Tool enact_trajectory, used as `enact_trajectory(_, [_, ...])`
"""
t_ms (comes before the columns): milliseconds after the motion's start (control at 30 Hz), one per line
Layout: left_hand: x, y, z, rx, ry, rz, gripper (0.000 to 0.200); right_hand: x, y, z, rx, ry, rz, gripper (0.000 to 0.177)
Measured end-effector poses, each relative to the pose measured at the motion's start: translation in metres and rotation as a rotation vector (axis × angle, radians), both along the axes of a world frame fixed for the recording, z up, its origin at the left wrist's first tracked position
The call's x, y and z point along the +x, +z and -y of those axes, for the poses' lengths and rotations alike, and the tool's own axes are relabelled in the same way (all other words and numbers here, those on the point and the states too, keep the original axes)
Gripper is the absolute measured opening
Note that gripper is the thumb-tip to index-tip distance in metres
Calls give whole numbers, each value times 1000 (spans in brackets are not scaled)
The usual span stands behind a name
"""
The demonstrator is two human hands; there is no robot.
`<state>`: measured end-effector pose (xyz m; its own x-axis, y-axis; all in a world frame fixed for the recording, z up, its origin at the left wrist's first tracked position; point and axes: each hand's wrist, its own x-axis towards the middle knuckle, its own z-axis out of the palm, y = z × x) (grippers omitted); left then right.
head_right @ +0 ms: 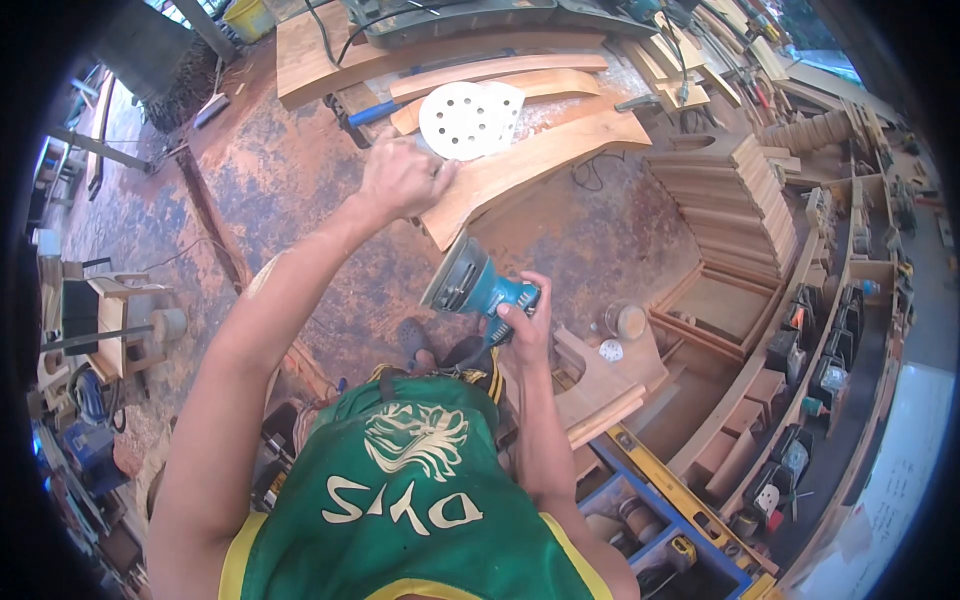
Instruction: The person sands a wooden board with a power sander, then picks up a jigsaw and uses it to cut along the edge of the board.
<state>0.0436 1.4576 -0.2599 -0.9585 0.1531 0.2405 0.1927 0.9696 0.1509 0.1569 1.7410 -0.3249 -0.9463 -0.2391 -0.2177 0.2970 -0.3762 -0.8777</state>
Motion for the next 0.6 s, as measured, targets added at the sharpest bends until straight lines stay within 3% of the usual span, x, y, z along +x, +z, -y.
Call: enact_trajectory(600, [-2, -6, 1, 7, -25, -46, 53, -3, 1, -4, 36, 4, 25, 68])
